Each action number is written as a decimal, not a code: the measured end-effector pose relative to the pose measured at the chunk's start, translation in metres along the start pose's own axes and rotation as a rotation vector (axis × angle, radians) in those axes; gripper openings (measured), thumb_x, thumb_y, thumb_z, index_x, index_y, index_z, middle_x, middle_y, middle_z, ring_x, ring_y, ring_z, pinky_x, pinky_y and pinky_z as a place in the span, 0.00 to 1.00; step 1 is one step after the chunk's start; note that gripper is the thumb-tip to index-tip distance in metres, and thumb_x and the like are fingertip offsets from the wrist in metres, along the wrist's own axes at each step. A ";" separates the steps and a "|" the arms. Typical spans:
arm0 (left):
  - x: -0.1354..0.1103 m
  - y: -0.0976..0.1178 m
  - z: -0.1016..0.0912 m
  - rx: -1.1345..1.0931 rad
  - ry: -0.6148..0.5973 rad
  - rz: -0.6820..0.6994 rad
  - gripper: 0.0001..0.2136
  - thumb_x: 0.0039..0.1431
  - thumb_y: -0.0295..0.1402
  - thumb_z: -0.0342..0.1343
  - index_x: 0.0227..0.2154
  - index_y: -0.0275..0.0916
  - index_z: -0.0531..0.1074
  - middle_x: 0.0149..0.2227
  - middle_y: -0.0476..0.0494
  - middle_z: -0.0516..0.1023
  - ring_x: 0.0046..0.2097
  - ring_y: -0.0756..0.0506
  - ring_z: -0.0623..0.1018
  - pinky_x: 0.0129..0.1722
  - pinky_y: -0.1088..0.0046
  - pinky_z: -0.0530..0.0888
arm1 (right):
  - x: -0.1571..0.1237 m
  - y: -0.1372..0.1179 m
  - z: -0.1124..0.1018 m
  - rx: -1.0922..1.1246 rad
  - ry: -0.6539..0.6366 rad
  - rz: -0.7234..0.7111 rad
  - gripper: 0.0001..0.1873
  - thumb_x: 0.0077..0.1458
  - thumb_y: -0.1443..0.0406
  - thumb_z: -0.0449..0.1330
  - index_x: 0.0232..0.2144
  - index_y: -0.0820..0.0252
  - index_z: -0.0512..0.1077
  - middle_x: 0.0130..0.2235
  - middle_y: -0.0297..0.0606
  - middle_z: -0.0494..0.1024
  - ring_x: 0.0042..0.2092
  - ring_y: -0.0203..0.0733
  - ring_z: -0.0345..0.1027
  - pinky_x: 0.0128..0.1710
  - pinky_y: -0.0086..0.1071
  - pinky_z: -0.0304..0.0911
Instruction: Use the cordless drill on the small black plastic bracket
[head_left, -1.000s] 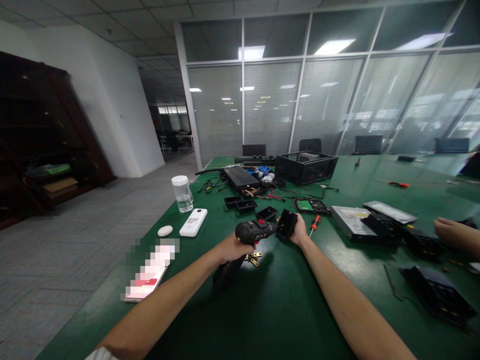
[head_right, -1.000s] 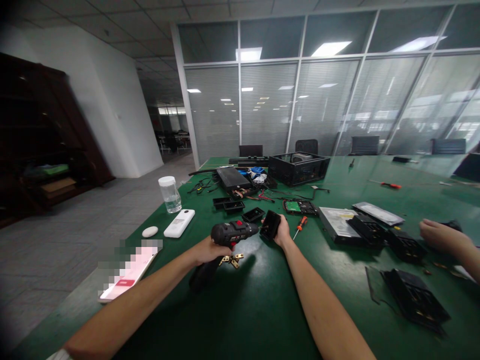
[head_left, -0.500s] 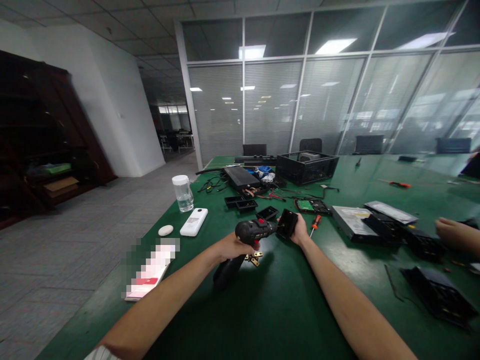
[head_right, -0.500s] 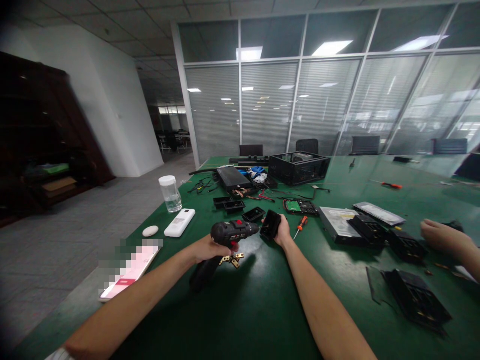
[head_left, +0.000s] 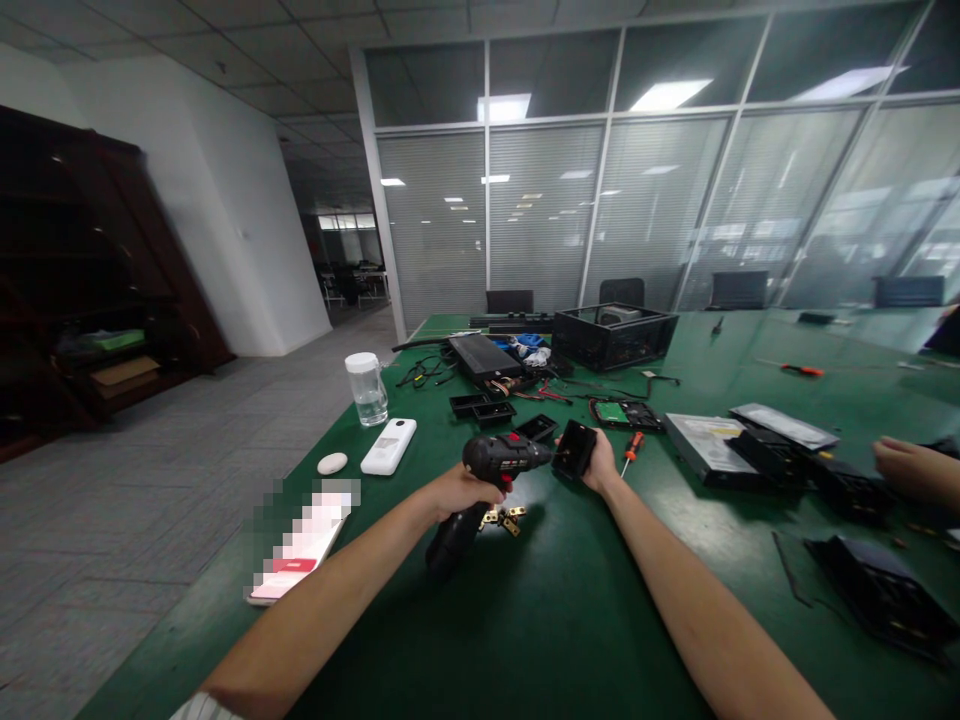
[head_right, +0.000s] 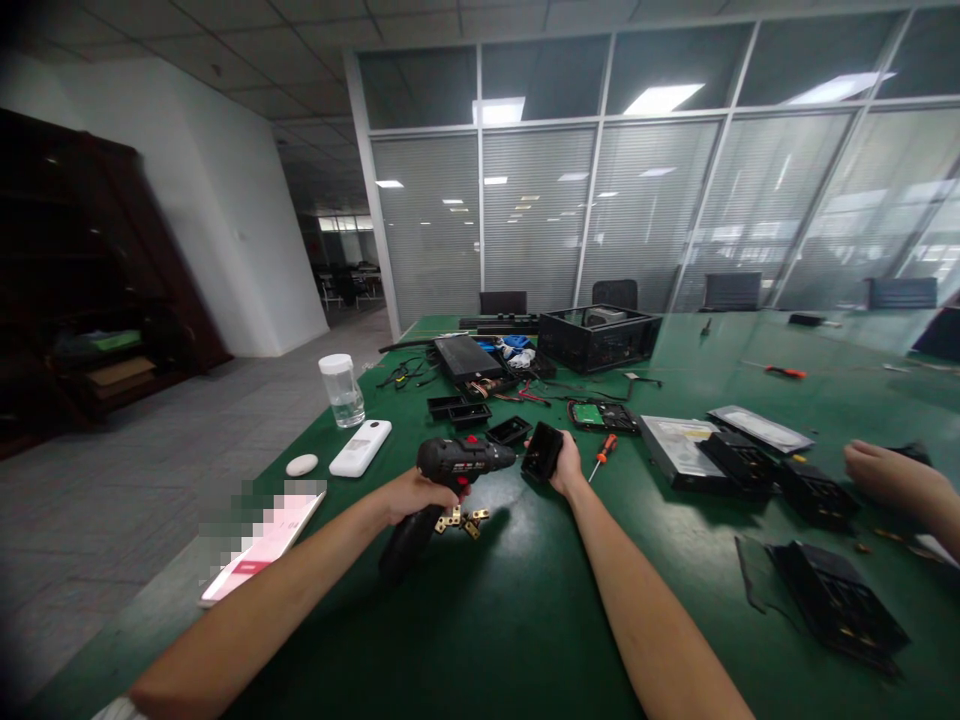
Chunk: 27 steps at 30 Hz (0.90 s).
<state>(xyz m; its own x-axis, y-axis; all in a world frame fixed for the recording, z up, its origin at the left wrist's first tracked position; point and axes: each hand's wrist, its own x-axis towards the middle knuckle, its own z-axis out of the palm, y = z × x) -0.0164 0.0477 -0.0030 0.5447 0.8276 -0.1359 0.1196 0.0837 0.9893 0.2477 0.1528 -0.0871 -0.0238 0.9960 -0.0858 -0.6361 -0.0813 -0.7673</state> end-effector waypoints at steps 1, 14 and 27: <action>0.000 0.000 0.000 -0.002 0.007 0.000 0.12 0.35 0.25 0.58 0.29 0.31 0.71 0.28 0.44 0.73 0.29 0.51 0.70 0.30 0.73 0.66 | 0.000 0.000 0.000 0.003 0.003 0.000 0.18 0.47 0.58 0.44 0.29 0.63 0.69 0.27 0.43 0.75 0.30 0.45 0.70 0.30 0.37 0.65; -0.003 -0.001 0.006 0.084 -0.002 0.053 0.12 0.36 0.24 0.56 0.30 0.32 0.71 0.31 0.45 0.72 0.32 0.49 0.70 0.33 0.72 0.66 | -0.002 -0.002 0.002 0.001 -0.006 0.013 0.18 0.47 0.58 0.43 0.28 0.63 0.69 0.25 0.42 0.74 0.27 0.44 0.69 0.29 0.38 0.65; -0.003 0.001 0.008 0.132 -0.016 0.062 0.13 0.37 0.24 0.55 0.32 0.33 0.71 0.32 0.45 0.72 0.34 0.48 0.70 0.33 0.72 0.65 | -0.002 -0.003 0.003 0.009 -0.008 0.018 0.19 0.47 0.56 0.44 0.29 0.63 0.69 0.27 0.43 0.75 0.29 0.45 0.70 0.30 0.38 0.65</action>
<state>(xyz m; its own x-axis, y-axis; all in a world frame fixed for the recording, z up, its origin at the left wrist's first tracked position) -0.0113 0.0404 -0.0017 0.5674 0.8199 -0.0765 0.1925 -0.0418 0.9804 0.2474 0.1513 -0.0832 -0.0412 0.9947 -0.0943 -0.6422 -0.0987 -0.7602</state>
